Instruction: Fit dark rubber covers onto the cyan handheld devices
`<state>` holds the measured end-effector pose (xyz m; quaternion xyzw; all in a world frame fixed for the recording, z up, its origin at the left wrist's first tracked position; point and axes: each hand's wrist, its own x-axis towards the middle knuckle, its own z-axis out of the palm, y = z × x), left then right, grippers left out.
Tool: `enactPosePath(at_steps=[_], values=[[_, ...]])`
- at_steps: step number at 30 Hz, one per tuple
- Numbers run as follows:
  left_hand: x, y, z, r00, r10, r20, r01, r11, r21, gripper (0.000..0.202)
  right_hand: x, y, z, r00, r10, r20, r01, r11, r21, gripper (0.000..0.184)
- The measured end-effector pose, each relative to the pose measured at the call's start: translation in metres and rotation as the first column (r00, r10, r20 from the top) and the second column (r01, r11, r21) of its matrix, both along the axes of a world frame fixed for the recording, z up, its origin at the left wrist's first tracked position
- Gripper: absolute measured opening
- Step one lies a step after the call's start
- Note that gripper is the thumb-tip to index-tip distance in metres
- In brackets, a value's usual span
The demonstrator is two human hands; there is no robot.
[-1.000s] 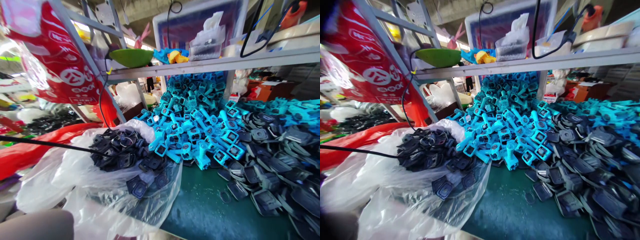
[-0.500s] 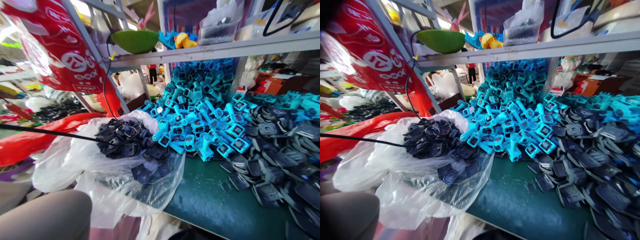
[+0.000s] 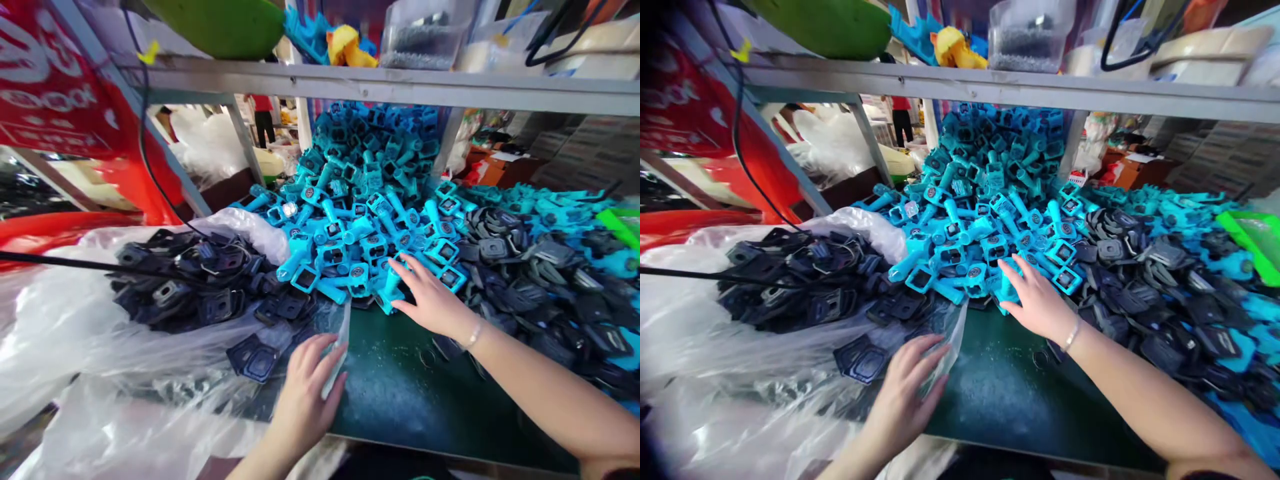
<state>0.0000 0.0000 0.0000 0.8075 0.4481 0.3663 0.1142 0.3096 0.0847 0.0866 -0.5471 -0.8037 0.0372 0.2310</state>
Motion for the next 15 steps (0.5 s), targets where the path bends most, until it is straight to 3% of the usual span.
enactPosePath(at_steps=[3, 5, 8, 10, 12, 15], values=[[0.017, 0.012, -0.025, 0.985, -0.061, -0.16, 0.047, 0.995, -0.09, 0.043, -0.014, 0.028, -0.004, 0.994, -0.014, 0.11, 0.032, 0.986, -0.164, 0.051], [0.027, 0.014, -0.042, 0.957, -0.068, -0.282, 0.02, 0.985, -0.169, 0.057, -0.015, 0.031, -0.003, 0.994, -0.022, 0.109, 0.045, 0.976, -0.214, 0.032], [0.028, 0.011, -0.062, 0.942, -0.081, -0.324, 0.024, 0.984, -0.176, 0.062, -0.005, 0.01, 0.002, 0.998, -0.053, -0.043, 0.043, 0.981, -0.189, 0.022], [0.024, 0.01, -0.072, 0.958, -0.088, -0.274, 0.044, 0.985, -0.164, 0.061, 0.001, -0.013, 0.001, 0.968, -0.147, -0.203, 0.111, 0.977, -0.18, 0.019], [0.019, 0.01, -0.079, 0.973, -0.082, -0.218, 0.044, 0.984, -0.174, 0.06, 0.003, -0.038, -0.006, 0.876, -0.3, -0.378, 0.225, 0.947, -0.229, 0.022], [0.015, 0.014, -0.081, 0.982, -0.093, -0.165, 0.053, 0.971, -0.235, 0.061, -0.005, -0.074, -0.031, 0.586, -0.518, -0.623, 0.348, 0.855, -0.384, 0.04]])
